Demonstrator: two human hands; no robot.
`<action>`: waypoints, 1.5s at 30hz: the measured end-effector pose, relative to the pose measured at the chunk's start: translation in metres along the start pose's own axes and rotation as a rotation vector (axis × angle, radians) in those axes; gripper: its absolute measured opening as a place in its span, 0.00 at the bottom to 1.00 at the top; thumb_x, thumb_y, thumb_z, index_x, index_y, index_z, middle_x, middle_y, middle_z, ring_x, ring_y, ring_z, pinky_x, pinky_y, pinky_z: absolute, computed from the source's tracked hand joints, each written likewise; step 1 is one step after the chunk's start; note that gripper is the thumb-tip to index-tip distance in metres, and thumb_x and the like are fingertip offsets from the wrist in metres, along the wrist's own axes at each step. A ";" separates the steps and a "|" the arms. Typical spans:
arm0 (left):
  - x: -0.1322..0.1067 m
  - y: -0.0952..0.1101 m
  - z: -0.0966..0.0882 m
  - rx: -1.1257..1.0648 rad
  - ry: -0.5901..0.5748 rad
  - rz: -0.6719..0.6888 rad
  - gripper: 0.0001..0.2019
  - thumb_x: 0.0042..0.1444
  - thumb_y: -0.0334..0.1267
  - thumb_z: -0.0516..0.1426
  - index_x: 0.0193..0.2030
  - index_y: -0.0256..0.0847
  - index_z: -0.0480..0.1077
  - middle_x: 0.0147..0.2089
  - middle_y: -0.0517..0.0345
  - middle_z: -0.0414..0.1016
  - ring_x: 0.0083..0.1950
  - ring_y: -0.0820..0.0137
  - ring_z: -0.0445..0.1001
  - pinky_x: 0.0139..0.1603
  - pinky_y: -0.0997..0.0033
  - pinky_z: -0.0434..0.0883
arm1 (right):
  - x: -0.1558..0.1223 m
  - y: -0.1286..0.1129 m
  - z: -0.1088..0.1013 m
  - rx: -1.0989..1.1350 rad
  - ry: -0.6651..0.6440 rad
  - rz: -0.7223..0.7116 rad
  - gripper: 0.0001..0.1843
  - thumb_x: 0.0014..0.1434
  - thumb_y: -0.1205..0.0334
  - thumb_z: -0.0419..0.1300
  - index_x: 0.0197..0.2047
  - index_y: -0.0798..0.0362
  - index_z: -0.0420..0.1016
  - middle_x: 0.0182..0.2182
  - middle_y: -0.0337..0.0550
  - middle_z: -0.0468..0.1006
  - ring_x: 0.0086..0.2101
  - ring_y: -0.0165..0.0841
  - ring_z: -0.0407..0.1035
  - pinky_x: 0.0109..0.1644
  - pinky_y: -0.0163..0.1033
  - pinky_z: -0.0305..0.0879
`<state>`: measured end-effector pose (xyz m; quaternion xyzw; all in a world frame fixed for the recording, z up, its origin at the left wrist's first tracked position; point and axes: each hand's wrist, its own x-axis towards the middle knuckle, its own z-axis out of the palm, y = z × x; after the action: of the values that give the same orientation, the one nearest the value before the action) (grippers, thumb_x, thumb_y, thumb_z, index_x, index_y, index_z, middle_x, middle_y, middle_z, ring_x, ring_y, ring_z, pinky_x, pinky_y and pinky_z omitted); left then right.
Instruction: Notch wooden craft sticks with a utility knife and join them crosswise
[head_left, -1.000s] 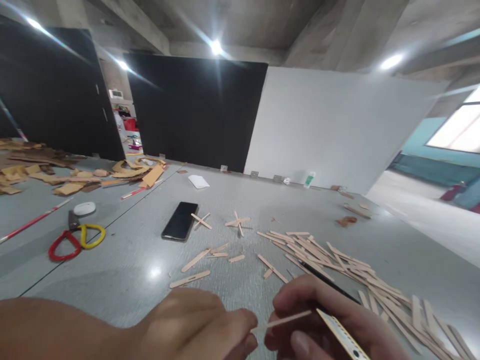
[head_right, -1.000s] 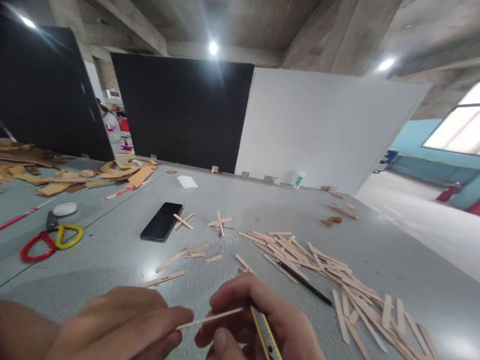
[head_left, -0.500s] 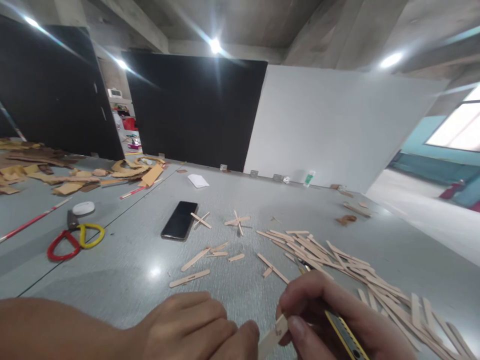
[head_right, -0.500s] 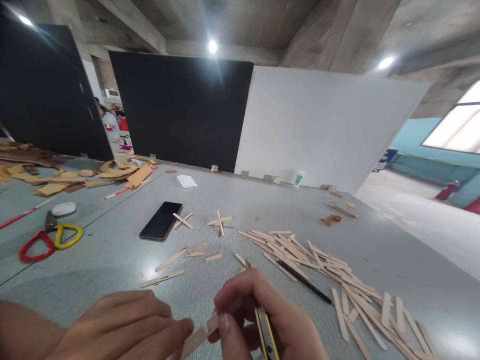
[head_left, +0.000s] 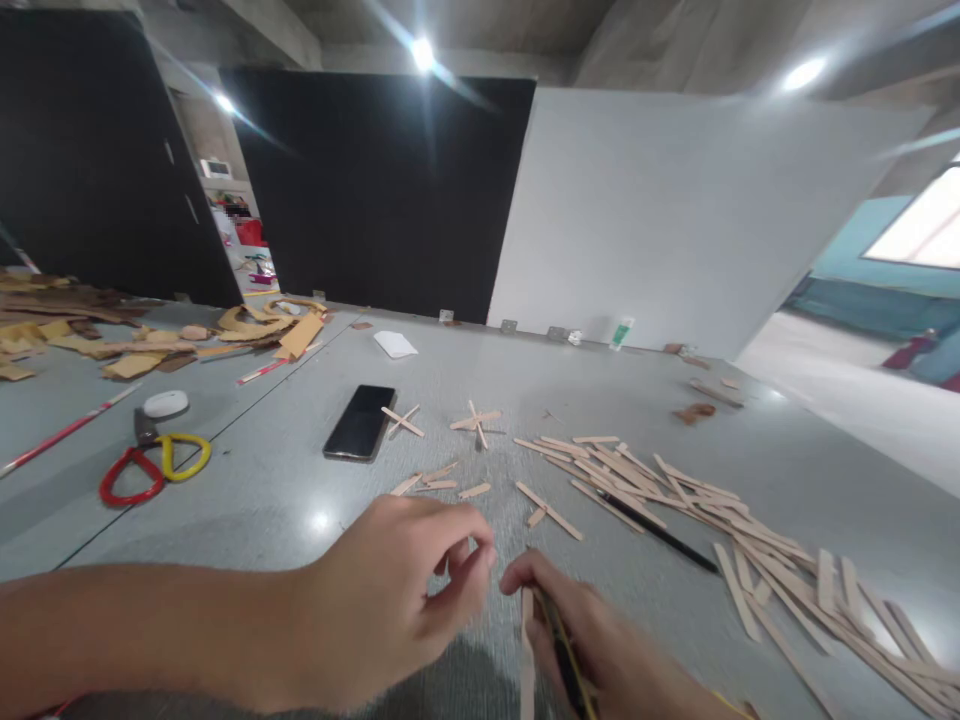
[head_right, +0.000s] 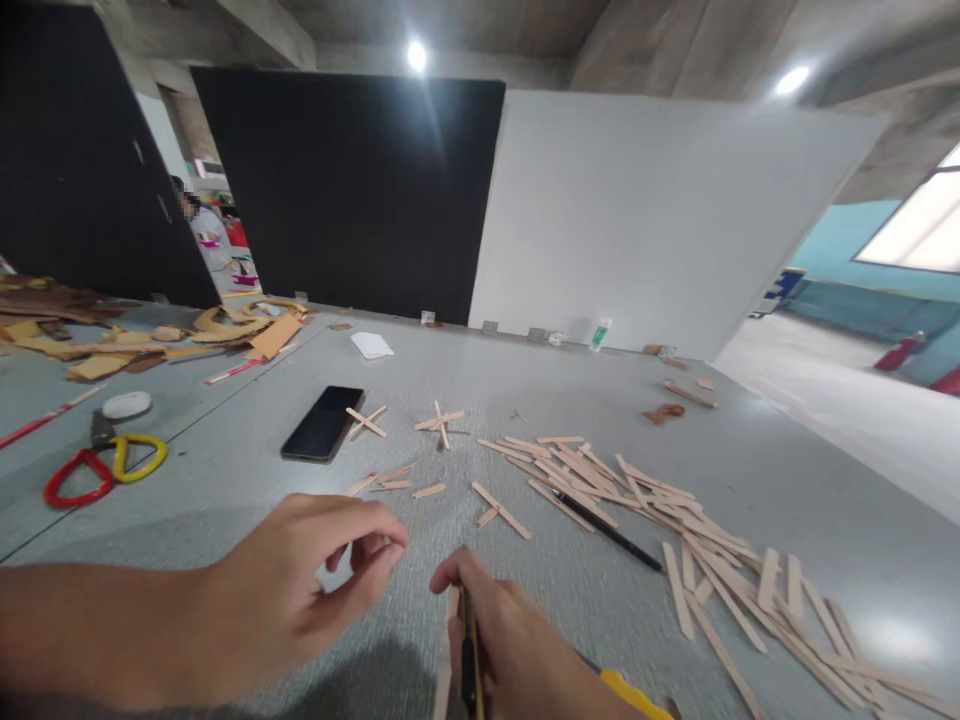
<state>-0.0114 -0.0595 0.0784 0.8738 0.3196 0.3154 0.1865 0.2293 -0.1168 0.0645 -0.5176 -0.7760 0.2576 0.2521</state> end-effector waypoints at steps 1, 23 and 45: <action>0.002 -0.006 0.008 -0.010 -0.069 -0.017 0.09 0.67 0.31 0.53 0.43 0.41 0.76 0.31 0.61 0.77 0.30 0.71 0.73 0.38 0.70 0.72 | 0.000 0.008 0.005 -0.069 -0.068 -0.009 0.12 0.64 0.68 0.60 0.50 0.48 0.77 0.28 0.38 0.81 0.27 0.35 0.74 0.34 0.37 0.72; 0.005 -0.067 0.060 -0.188 -0.531 0.252 0.40 0.53 0.66 0.70 0.70 0.55 0.72 0.79 0.49 0.64 0.79 0.33 0.55 0.71 0.24 0.53 | -0.026 0.047 0.025 0.309 0.339 -0.007 0.14 0.80 0.56 0.53 0.54 0.42 0.80 0.31 0.36 0.86 0.21 0.27 0.77 0.24 0.29 0.72; 0.005 -0.072 0.064 -0.077 -0.530 0.305 0.38 0.58 0.71 0.63 0.70 0.55 0.73 0.80 0.54 0.62 0.78 0.37 0.58 0.73 0.30 0.52 | -0.011 0.041 0.027 0.664 -0.205 0.418 0.19 0.72 0.40 0.64 0.43 0.49 0.79 0.29 0.36 0.79 0.27 0.28 0.74 0.32 0.33 0.71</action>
<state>0.0023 -0.0122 -0.0040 0.9559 0.1128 0.1128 0.2466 0.2431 -0.1171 0.0160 -0.5262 -0.5500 0.5902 0.2689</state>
